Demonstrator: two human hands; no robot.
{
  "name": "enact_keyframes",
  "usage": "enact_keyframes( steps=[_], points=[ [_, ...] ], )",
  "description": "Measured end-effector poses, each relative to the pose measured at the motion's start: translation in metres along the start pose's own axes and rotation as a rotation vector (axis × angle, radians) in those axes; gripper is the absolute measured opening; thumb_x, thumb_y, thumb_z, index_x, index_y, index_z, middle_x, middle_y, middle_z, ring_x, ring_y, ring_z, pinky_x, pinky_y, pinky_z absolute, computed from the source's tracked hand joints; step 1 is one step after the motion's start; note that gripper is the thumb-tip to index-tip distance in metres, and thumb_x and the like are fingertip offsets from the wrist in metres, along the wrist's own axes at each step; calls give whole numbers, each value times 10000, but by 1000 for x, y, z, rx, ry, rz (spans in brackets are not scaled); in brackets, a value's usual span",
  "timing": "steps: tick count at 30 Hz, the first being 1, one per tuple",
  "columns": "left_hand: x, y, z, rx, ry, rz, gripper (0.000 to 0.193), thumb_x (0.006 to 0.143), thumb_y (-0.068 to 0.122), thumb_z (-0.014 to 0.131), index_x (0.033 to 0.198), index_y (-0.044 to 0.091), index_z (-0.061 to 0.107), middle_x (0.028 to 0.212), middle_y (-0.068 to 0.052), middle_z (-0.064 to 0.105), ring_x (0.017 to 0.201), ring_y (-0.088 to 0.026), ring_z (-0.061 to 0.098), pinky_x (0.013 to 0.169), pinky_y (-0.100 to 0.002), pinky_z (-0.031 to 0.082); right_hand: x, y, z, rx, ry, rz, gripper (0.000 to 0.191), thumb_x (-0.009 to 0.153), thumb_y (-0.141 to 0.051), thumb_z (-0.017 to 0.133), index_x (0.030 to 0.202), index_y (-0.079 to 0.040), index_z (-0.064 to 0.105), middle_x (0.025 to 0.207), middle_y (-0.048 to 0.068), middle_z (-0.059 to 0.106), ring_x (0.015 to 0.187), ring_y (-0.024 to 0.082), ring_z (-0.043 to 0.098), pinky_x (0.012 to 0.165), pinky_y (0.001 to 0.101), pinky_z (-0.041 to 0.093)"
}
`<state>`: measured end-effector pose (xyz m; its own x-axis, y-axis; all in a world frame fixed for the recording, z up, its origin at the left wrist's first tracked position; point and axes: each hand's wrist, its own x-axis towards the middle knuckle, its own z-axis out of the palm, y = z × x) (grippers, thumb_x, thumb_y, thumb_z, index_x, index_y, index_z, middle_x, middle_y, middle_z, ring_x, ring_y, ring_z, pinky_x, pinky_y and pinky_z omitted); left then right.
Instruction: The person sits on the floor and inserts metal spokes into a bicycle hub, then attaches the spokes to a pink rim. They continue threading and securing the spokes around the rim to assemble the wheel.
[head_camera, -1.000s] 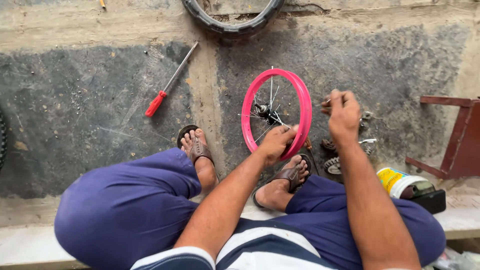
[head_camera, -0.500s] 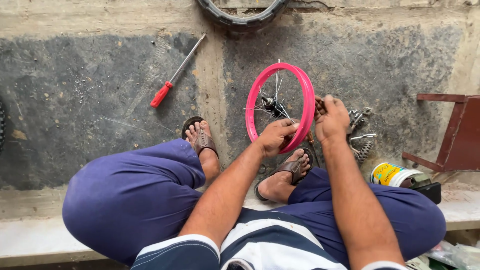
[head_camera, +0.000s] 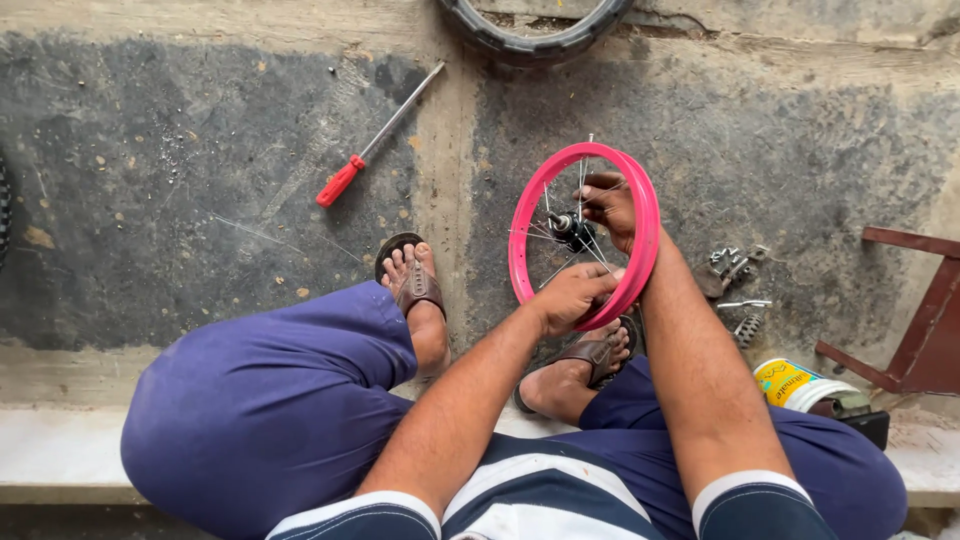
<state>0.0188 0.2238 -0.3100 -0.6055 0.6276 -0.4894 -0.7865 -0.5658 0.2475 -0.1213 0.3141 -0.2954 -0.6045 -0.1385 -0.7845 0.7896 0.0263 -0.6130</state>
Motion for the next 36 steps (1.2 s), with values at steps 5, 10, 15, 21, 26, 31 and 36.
enact_keyframes(
  steps=[5, 10, 15, 21, 26, 31, 36],
  points=[
    [-7, 4, 0, -83, 1, -32, 334, 1010, 280, 635, 1154, -21, 659, 986, -128, 755, 877, -174, 733, 778, -317, 588, -7, -3, -3, 49, 109, -43, 299, 890, -6, 712, 1188, -31, 700, 901, 41, 681, 742, 128, 637, 662, 239, 524],
    [-1, 2, 5, -69, 18, -2, 344, 1043, 301, 643, 1140, -28, 677, 956, -137, 745, 832, -163, 712, 750, -305, 573, -42, -3, -18, 326, 132, -74, 217, 892, 4, 695, 1107, 16, 670, 876, 70, 685, 739, 184, 670, 681, 299, 586],
    [9, -7, -3, -98, 61, 40, 260, 978, 229, 672, 1056, -19, 673, 932, -140, 747, 805, -185, 727, 744, -302, 589, -92, 20, -31, 213, 97, -149, 218, 964, 2, 694, 1176, 51, 684, 924, 106, 671, 780, 184, 660, 712, 318, 579],
    [20, -14, 23, 64, 447, 167, 442, 938, 365, 732, 1104, -10, 569, 917, -121, 713, 785, -188, 693, 690, -325, 569, -116, 25, -34, 372, -30, -104, 343, 970, -168, 596, 1220, 60, 653, 1079, 159, 712, 868, 240, 709, 767, 397, 618],
    [5, -11, 48, 570, 819, 317, 595, 919, 545, 672, 1164, 26, 513, 917, -190, 748, 851, -243, 720, 763, -377, 557, -121, 28, -26, 503, -85, -90, 828, 968, -683, 398, 1165, 81, 647, 1060, 193, 712, 938, 318, 743, 864, 437, 625],
    [6, 1, 51, 637, 844, 166, 560, 947, 570, 609, 1104, 32, 625, 966, -167, 753, 870, -241, 720, 781, -388, 546, -125, 29, -24, 368, -58, -87, 914, 933, -752, 447, 1199, 95, 665, 1113, 209, 715, 1002, 274, 721, 913, 411, 599],
    [20, 1, 39, 373, 638, 187, 466, 940, 442, 679, 1092, 2, 667, 939, -127, 752, 798, -211, 724, 710, -355, 586, -129, 28, -32, 299, -18, -120, 791, 1009, -656, 497, 1215, 94, 644, 1104, 194, 700, 988, 269, 706, 874, 407, 602]
  ],
)
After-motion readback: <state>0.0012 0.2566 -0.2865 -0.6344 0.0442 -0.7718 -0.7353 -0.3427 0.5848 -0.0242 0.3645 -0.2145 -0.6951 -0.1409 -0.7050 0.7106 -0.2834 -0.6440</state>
